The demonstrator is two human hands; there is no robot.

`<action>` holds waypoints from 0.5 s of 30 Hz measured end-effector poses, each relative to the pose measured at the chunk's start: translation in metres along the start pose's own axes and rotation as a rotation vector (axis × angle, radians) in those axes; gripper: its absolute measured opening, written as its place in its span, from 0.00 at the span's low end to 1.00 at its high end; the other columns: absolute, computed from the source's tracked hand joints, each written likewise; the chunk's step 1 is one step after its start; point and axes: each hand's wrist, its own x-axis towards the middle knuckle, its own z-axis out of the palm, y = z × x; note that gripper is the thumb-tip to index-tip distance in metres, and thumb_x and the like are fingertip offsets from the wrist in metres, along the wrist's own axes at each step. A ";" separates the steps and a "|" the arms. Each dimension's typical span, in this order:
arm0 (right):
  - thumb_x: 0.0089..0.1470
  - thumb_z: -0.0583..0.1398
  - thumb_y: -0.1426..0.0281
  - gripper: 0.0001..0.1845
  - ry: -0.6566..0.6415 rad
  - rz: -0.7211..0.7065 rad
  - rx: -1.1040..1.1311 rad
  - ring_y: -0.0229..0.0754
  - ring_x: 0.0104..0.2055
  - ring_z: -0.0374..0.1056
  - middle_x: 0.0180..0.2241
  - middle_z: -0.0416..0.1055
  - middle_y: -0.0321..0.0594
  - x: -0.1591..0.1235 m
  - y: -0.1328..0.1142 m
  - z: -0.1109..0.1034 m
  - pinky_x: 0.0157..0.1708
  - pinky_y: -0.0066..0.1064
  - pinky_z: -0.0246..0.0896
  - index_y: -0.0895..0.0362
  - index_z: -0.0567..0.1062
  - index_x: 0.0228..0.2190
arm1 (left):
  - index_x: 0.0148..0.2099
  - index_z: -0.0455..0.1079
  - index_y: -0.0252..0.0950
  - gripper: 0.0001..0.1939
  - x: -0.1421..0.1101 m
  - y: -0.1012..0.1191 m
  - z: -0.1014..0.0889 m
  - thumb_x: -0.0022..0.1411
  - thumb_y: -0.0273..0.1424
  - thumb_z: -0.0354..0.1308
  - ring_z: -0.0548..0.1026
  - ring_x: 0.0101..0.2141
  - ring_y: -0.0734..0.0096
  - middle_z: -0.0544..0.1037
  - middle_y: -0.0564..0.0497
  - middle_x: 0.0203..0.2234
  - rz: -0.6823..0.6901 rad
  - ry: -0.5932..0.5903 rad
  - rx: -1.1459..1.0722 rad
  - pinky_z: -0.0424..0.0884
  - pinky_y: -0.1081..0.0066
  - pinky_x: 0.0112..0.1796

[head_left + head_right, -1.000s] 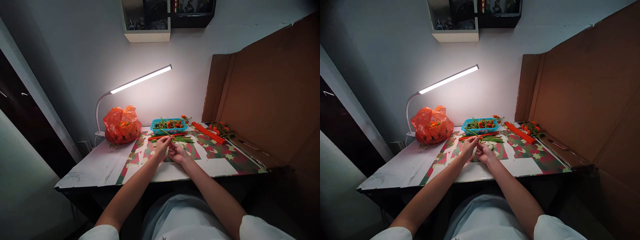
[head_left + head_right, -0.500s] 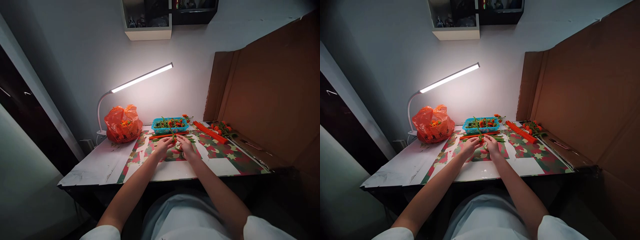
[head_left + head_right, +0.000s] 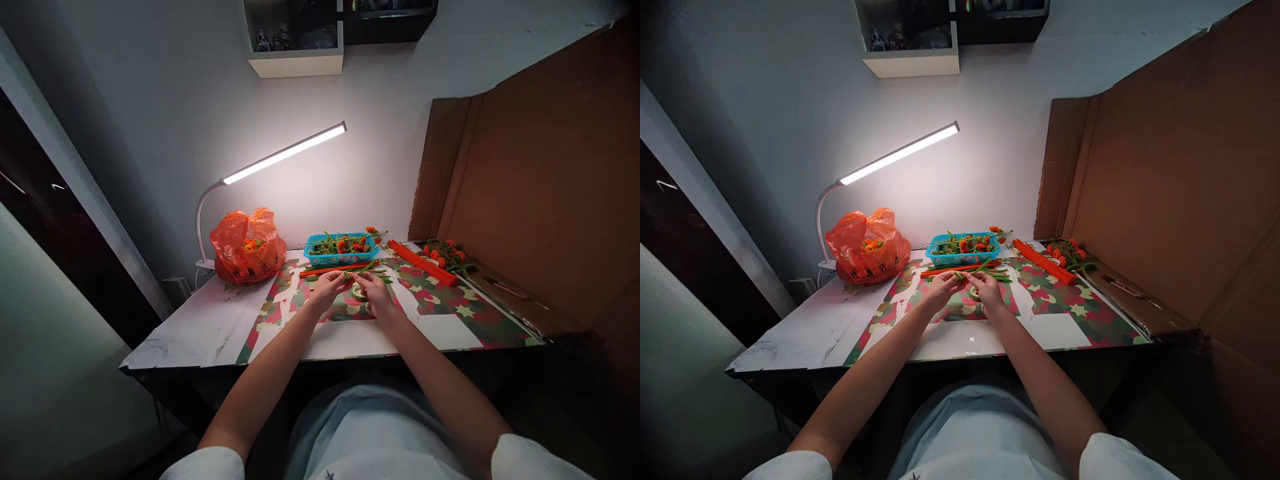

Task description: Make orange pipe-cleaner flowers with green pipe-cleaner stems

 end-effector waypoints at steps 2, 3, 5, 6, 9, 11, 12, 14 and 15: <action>0.32 0.69 0.55 0.20 0.006 -0.019 -0.019 0.30 0.18 0.52 0.19 0.62 0.30 -0.001 0.000 0.000 0.18 0.26 0.47 0.57 0.70 0.21 | 0.28 0.74 0.31 0.20 0.000 0.000 0.000 0.38 0.42 0.72 0.75 0.29 0.71 0.77 0.50 0.24 -0.001 0.002 0.000 0.70 0.65 0.41; 0.32 0.68 0.55 0.20 0.010 -0.033 -0.031 0.30 0.18 0.52 0.19 0.62 0.31 -0.001 0.000 0.000 0.18 0.26 0.47 0.56 0.71 0.21 | 0.28 0.74 0.31 0.20 0.000 0.001 0.001 0.39 0.41 0.72 0.75 0.28 0.72 0.77 0.50 0.24 -0.002 0.004 -0.001 0.70 0.65 0.41; 0.33 0.68 0.54 0.21 0.025 -0.072 -0.056 0.31 0.19 0.52 0.19 0.62 0.31 -0.001 0.000 0.000 0.18 0.26 0.48 0.56 0.70 0.21 | 0.28 0.75 0.31 0.19 -0.001 0.001 0.001 0.40 0.41 0.72 0.75 0.27 0.73 0.78 0.50 0.24 -0.003 0.011 -0.004 0.70 0.66 0.40; 0.34 0.68 0.53 0.21 0.039 -0.097 -0.069 0.32 0.19 0.53 0.19 0.62 0.31 -0.001 0.001 0.000 0.18 0.26 0.47 0.56 0.70 0.21 | 0.29 0.75 0.31 0.18 -0.001 0.002 0.001 0.40 0.40 0.72 0.75 0.28 0.72 0.78 0.50 0.25 -0.004 0.012 -0.007 0.70 0.66 0.40; 0.38 0.66 0.52 0.21 0.080 -0.176 -0.116 0.33 0.20 0.53 0.19 0.62 0.32 0.000 0.004 -0.001 0.18 0.27 0.47 0.56 0.68 0.20 | 0.31 0.76 0.32 0.17 -0.003 0.003 0.001 0.38 0.35 0.73 0.77 0.31 0.69 0.80 0.48 0.28 -0.008 0.007 -0.020 0.70 0.64 0.42; 0.40 0.65 0.51 0.22 0.089 -0.225 -0.158 0.33 0.20 0.53 0.18 0.60 0.31 0.001 0.006 -0.002 0.19 0.27 0.47 0.55 0.67 0.19 | 0.32 0.77 0.32 0.17 -0.003 0.004 0.002 0.37 0.33 0.74 0.77 0.32 0.67 0.81 0.47 0.29 -0.004 0.007 -0.024 0.70 0.63 0.43; 0.40 0.64 0.51 0.22 0.090 -0.251 -0.183 0.34 0.20 0.53 0.18 0.59 0.31 0.001 0.007 -0.002 0.19 0.27 0.48 0.55 0.66 0.18 | 0.32 0.77 0.32 0.17 -0.004 0.004 0.002 0.37 0.33 0.73 0.78 0.32 0.66 0.81 0.47 0.29 0.001 0.009 -0.025 0.70 0.62 0.44; 0.42 0.63 0.52 0.22 0.100 -0.310 -0.241 0.34 0.20 0.52 0.16 0.57 0.30 0.002 0.008 -0.004 0.19 0.28 0.49 0.55 0.64 0.16 | 0.32 0.77 0.32 0.16 -0.004 0.005 0.002 0.38 0.33 0.73 0.78 0.33 0.66 0.81 0.46 0.30 0.015 0.018 -0.024 0.69 0.62 0.44; 0.42 0.63 0.54 0.22 0.113 -0.345 -0.274 0.34 0.20 0.52 0.16 0.55 0.30 0.002 0.008 -0.004 0.20 0.28 0.49 0.55 0.63 0.15 | 0.31 0.77 0.32 0.16 -0.005 0.005 0.003 0.38 0.34 0.73 0.78 0.33 0.66 0.81 0.46 0.30 0.021 0.023 -0.023 0.70 0.62 0.44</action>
